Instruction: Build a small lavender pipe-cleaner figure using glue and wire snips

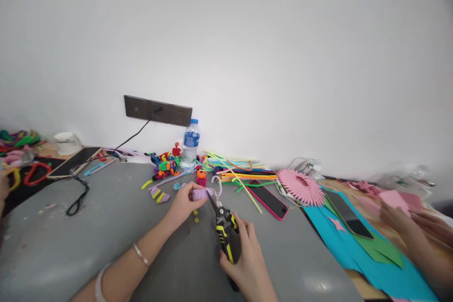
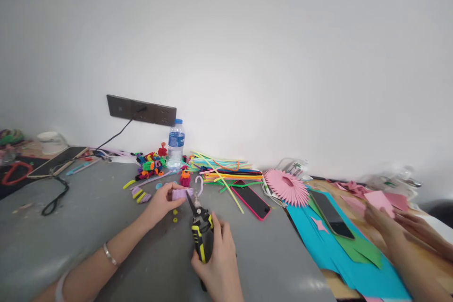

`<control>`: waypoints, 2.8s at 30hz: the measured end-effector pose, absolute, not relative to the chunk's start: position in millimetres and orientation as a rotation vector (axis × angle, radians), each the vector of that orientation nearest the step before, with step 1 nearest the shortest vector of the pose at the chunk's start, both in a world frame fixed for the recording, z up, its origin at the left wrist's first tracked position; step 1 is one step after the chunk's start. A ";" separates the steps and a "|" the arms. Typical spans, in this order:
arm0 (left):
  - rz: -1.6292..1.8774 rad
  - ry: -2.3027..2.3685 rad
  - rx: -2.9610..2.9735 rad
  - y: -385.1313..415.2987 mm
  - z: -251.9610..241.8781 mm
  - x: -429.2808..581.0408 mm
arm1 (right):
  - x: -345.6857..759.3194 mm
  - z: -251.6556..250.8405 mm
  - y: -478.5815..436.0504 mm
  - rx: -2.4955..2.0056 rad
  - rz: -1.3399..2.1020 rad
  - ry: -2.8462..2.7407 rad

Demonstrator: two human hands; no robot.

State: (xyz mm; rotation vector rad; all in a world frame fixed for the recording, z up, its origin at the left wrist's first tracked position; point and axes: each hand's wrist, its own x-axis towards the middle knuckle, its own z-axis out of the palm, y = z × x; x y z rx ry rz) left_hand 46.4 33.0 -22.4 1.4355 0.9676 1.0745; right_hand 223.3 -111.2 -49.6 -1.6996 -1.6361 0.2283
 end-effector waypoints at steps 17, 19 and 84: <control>1.110 0.925 1.405 34.3 -28.9 46.1 | 217.1 -47.7 -111.0 -1.696 0.215 -1.671; 1.119 0.928 1.389 34.7 -31.0 46.0 | 217.3 -48.7 -110.3 -1.703 0.211 -1.691; 1.165 0.898 1.347 29.3 -25.8 49.7 | 210.1 -76.4 -102.1 -1.704 -0.298 -1.669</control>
